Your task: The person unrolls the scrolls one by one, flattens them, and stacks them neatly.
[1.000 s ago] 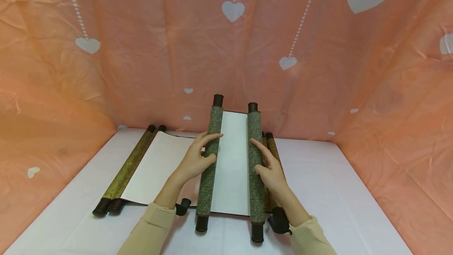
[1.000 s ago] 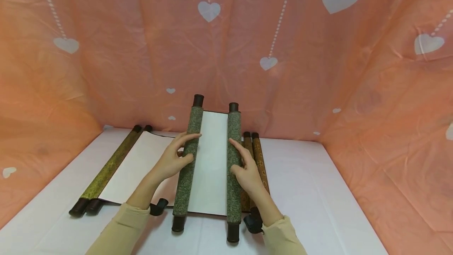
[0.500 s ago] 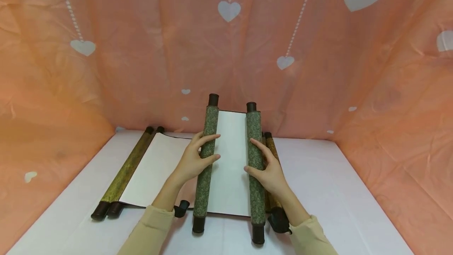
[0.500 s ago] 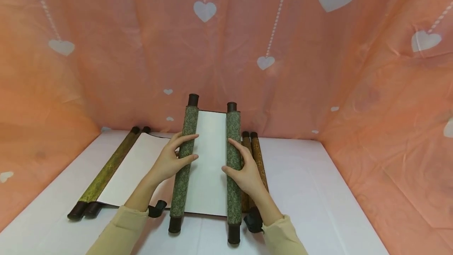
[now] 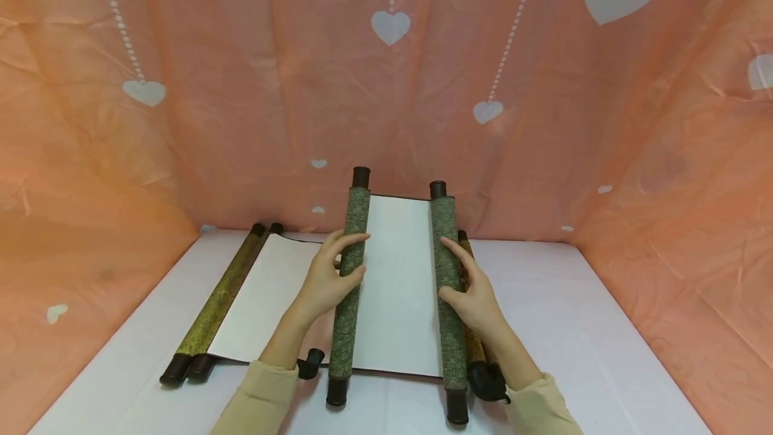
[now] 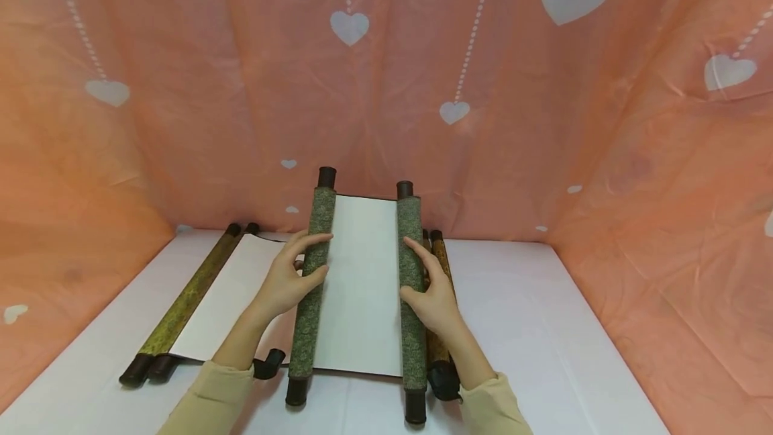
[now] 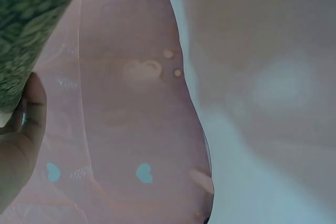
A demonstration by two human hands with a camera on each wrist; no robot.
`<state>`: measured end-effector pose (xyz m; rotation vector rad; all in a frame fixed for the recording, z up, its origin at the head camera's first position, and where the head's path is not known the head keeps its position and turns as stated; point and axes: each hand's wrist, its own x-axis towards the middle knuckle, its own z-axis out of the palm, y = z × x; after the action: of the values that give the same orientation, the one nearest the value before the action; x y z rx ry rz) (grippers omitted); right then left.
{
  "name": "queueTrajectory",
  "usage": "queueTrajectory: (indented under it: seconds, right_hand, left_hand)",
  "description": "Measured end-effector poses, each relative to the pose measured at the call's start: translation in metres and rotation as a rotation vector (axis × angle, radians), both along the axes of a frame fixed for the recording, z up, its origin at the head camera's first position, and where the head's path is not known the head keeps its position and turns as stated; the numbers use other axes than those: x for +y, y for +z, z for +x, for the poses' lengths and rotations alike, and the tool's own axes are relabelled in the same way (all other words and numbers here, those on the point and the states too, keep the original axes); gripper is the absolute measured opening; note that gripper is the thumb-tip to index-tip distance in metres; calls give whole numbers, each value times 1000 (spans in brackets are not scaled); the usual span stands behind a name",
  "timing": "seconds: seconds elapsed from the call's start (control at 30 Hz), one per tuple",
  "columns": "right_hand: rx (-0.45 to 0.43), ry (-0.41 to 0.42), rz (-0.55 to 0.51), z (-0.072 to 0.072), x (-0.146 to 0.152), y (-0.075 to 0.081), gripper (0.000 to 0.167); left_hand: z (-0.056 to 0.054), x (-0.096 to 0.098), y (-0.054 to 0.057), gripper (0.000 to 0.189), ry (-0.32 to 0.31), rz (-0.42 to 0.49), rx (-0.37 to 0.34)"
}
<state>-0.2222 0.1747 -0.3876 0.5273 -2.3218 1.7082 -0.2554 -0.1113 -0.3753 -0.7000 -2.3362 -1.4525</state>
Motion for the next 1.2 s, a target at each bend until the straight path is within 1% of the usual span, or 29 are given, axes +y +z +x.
queueTrajectory:
  seconds: [0.07, 0.23, 0.33, 0.43, 0.53, 0.73, 0.8, 0.87, 1.03, 1.2]
  right_hand:
    - [4, 4, 9, 0, 2, 1, 83]
    - [4, 1, 34, -1, 7, 4, 81]
    - [8, 16, 25, -2, 9, 3, 80]
    - [12, 33, 20, -2, 10, 0, 82]
    - [10, 32, 14, -3, 9, -2, 84]
    - [41, 17, -3, -6, 12, 5, 82]
    - [36, 10, 3, -5, 14, 7, 82]
    - [24, 8, 2, -3, 15, 9, 83]
    - [-25, 1, -9, 4, 16, 14, 84]
    - [-34, -2, -6, 9, 19, 18, 85]
  left_hand:
    - [0, -4, 1, 55, 8, -7, 7]
    - [-1, -13, 2, 56, 14, 2, -25]
    - [-2, -17, 2, 58, 6, 15, -39]
    - [-2, -20, 1, 59, 2, 6, -37]
    - [-1, -22, 1, 59, -3, -5, -38]
    - [-3, -26, 9, 57, 2, 5, -33]
    - [-4, -27, 11, 55, 13, 2, -26]
    - [-5, -27, 11, 53, 29, -9, -38]
    - [-1, -31, 13, 60, 52, -39, -74]
    - [4, -36, 15, 58, 57, -33, -36]
